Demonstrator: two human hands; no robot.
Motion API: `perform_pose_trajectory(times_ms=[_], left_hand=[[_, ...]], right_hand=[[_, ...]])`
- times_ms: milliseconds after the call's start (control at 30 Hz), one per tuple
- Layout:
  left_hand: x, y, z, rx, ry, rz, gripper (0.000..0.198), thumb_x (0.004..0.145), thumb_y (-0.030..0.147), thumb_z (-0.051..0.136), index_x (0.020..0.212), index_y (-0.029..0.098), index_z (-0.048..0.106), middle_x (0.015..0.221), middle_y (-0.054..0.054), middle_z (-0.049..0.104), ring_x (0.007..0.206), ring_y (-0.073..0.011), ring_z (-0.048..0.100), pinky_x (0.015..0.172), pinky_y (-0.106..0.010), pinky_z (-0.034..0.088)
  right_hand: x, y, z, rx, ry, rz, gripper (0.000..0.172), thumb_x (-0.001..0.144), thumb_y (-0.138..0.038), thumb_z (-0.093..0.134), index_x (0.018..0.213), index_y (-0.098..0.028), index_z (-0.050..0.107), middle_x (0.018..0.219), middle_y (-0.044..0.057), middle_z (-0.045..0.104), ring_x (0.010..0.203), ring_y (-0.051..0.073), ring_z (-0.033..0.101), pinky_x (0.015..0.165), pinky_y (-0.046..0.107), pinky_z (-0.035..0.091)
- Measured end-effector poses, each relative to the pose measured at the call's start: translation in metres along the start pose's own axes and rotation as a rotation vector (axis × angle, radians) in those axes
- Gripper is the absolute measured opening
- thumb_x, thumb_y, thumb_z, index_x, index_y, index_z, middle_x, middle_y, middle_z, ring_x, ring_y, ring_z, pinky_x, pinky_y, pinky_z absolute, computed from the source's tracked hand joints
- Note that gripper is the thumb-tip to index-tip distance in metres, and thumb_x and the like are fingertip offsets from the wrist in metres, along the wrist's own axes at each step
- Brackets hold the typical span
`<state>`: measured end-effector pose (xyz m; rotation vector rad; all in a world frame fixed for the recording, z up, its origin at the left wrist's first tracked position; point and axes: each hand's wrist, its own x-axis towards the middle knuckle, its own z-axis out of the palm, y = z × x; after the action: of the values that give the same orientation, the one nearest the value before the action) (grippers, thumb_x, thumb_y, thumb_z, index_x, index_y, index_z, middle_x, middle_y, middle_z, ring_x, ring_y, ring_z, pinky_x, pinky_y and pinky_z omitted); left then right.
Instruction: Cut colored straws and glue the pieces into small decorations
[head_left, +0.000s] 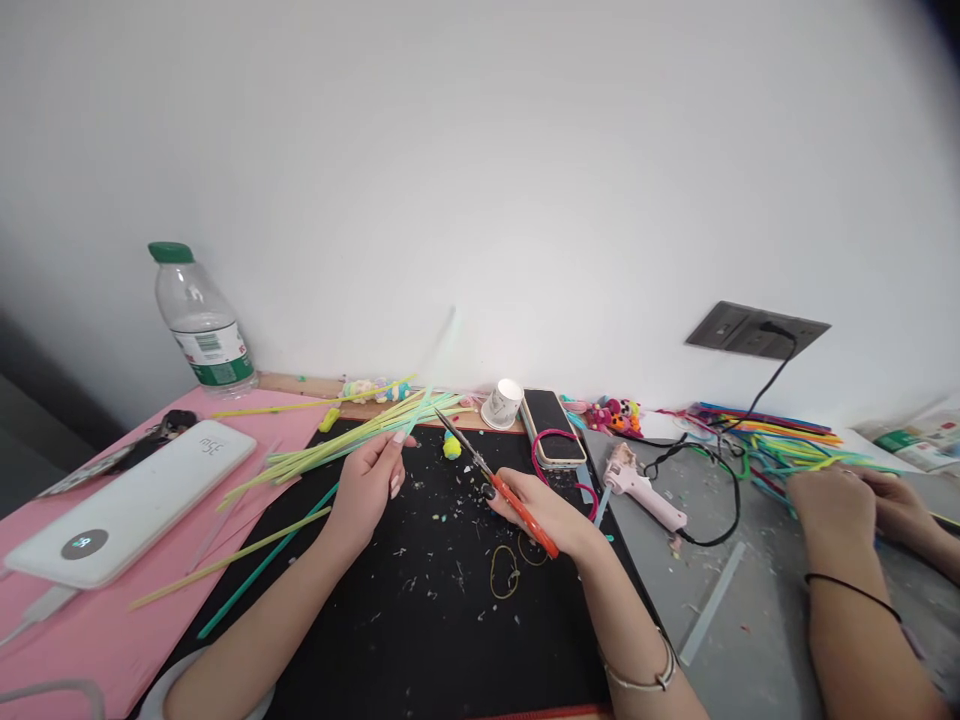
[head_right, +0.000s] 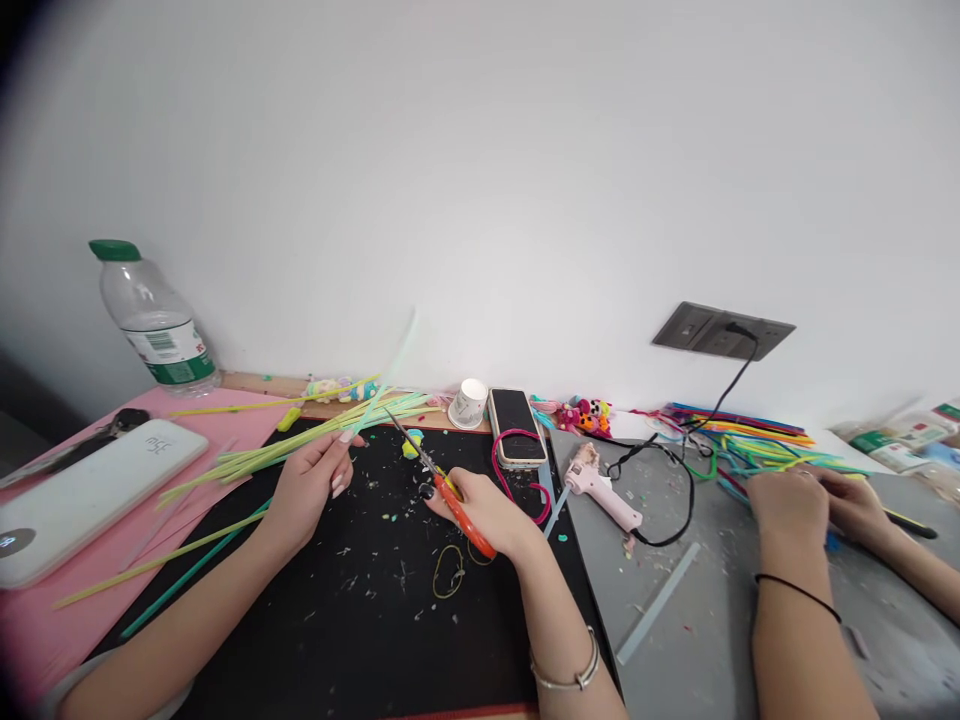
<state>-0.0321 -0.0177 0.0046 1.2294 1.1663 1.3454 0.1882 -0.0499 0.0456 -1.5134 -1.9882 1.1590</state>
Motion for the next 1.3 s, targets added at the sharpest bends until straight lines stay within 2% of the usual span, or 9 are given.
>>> perform_pose_trajectory(times_ms=[67, 267, 433, 867, 1300], left_hand=[[0.000, 0.001, -0.001, -0.006, 0.001, 0.003, 0.025, 0.086, 0.041, 0.048, 0.081, 0.018, 0.056, 0.045, 0.008, 0.033, 0.040, -0.0102, 0.034, 0.043, -0.023, 0.027], [-0.003, 0.000, 0.003, 0.006, -0.121, -0.023, 0.027, 0.087, 0.043, 0.048, 0.081, 0.018, 0.057, 0.044, 0.008, 0.034, 0.040, -0.0095, 0.035, 0.044, -0.023, 0.027], [-0.005, -0.003, 0.005, 0.025, -0.173, -0.039, 0.028, 0.088, 0.043, 0.046, 0.081, 0.018, 0.057, 0.044, 0.008, 0.035, 0.040, -0.0094, 0.035, 0.043, -0.022, 0.027], [-0.006, -0.001, 0.005, 0.062, -0.210, -0.038, 0.032, 0.086, 0.047, 0.046, 0.079, 0.018, 0.057, 0.043, 0.008, 0.035, 0.040, -0.0100, 0.036, 0.045, -0.022, 0.027], [-0.007, 0.000, 0.005, 0.056, -0.202, -0.044, 0.031, 0.086, 0.044, 0.047, 0.078, 0.017, 0.057, 0.042, 0.008, 0.034, 0.039, -0.0088, 0.035, 0.045, -0.022, 0.026]], right_hand=[[0.000, 0.001, 0.000, -0.022, -0.019, -0.021, 0.036, 0.080, -0.047, 0.056, 0.066, -0.019, 0.037, 0.064, -0.006, 0.035, 0.058, 0.009, 0.026, 0.051, 0.022, 0.027], [0.003, 0.004, 0.006, -0.048, -0.021, -0.076, 0.032, 0.082, -0.042, 0.052, 0.066, -0.018, 0.039, 0.066, -0.005, 0.034, 0.060, 0.009, 0.027, 0.053, 0.022, 0.028], [0.005, 0.004, 0.010, -0.063, -0.017, -0.071, 0.030, 0.079, -0.038, 0.054, 0.063, -0.018, 0.038, 0.065, -0.005, 0.034, 0.061, 0.009, 0.027, 0.053, 0.021, 0.027], [0.006, 0.002, 0.010, -0.032, -0.032, -0.063, 0.030, 0.078, -0.037, 0.054, 0.062, -0.018, 0.037, 0.064, -0.005, 0.033, 0.060, 0.009, 0.027, 0.052, 0.021, 0.025], [0.007, 0.006, 0.012, -0.034, -0.042, -0.078, 0.035, 0.080, -0.042, 0.052, 0.061, -0.019, 0.034, 0.064, -0.005, 0.028, 0.059, 0.009, 0.023, 0.051, 0.022, 0.023]])
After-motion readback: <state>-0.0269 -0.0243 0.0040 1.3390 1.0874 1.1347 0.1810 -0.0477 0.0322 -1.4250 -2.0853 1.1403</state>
